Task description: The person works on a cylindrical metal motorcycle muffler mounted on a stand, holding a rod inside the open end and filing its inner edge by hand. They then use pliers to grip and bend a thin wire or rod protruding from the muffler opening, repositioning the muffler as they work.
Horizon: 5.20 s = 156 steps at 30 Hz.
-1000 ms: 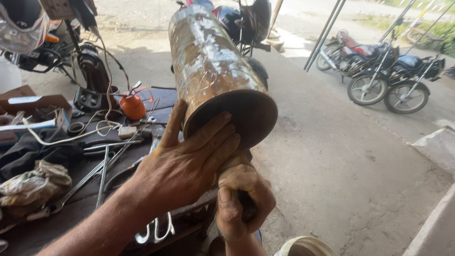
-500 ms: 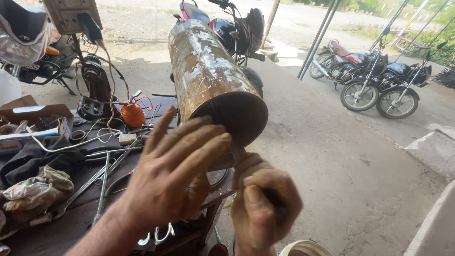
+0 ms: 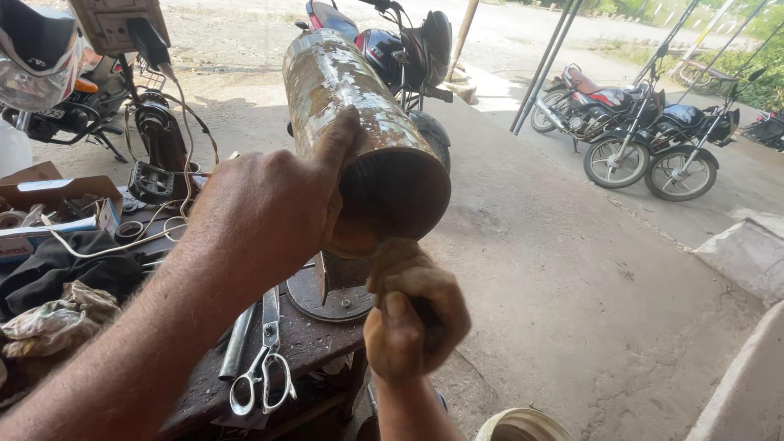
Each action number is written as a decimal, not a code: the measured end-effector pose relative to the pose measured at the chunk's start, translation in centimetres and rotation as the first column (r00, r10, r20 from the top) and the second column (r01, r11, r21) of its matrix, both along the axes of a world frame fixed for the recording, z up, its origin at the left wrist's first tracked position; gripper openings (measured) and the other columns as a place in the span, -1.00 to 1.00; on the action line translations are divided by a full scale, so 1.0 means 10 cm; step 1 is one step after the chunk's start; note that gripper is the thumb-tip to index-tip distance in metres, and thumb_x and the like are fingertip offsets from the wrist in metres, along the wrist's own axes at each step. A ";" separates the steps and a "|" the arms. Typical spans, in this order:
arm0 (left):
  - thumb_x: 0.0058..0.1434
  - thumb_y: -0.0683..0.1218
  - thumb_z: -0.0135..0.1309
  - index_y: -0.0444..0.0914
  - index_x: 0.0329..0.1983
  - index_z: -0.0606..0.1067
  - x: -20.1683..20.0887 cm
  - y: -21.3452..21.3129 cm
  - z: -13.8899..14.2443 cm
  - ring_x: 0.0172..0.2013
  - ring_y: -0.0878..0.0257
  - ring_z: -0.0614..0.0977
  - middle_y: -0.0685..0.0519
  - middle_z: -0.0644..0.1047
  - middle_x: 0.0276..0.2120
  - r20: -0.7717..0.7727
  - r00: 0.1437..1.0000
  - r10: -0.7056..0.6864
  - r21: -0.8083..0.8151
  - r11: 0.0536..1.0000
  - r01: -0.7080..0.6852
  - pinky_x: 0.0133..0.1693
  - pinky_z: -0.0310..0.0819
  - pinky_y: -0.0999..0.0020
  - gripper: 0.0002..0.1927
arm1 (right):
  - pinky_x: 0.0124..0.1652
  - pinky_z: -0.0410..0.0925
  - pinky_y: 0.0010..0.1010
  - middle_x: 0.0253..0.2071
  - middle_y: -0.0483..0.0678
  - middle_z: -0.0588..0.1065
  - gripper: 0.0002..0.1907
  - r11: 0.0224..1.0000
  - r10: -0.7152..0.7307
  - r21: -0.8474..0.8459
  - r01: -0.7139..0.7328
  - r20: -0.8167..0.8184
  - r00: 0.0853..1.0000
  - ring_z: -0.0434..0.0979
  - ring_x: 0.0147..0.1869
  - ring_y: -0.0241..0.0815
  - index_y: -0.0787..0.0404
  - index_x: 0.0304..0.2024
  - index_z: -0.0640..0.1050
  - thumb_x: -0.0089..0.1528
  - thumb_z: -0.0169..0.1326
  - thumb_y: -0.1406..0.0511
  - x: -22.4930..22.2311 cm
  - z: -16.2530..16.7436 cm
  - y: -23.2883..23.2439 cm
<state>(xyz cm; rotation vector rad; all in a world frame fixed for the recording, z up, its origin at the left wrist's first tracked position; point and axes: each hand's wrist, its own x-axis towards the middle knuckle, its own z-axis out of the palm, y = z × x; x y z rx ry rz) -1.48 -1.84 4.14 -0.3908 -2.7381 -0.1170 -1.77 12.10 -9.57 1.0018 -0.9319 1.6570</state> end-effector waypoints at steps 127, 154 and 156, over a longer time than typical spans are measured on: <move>0.40 -0.07 0.02 -0.26 0.50 0.07 -0.13 0.03 -1.14 -0.46 -0.11 0.70 -0.08 0.61 -0.51 -0.419 0.906 -0.062 0.683 0.635 0.360 -0.41 0.56 0.01 -0.33 | -0.56 0.21 -0.59 -0.53 -0.09 0.42 -0.82 0.943 -0.232 0.274 0.192 0.122 0.965 0.34 -0.53 -0.39 0.31 -0.35 0.49 0.27 0.12 0.30 -0.20 -0.10 0.15; 0.25 -0.08 0.12 -0.23 0.44 0.19 -0.20 -0.09 -1.17 -0.48 -0.13 0.67 -0.14 0.56 -0.54 -0.426 0.904 -0.022 0.684 0.646 0.338 -0.45 0.55 -0.02 -0.30 | -0.46 0.16 -0.51 -0.55 -0.04 0.35 -0.78 0.938 -0.117 0.346 0.025 0.245 0.962 0.24 -0.52 -0.34 0.40 -0.35 0.44 0.32 0.05 0.33 -0.19 0.36 0.13; 0.25 -0.08 0.11 -0.23 0.45 0.19 -0.21 -0.08 -1.19 -0.54 -0.12 0.66 -0.10 0.55 -0.62 -0.376 0.926 -0.038 0.713 0.627 0.315 -0.48 0.52 -0.03 -0.30 | -0.47 0.16 -0.54 -0.55 -0.04 0.35 -0.77 0.945 -0.151 0.319 0.072 0.230 0.961 0.23 -0.53 -0.36 0.40 -0.36 0.45 0.30 0.06 0.31 -0.19 0.27 0.15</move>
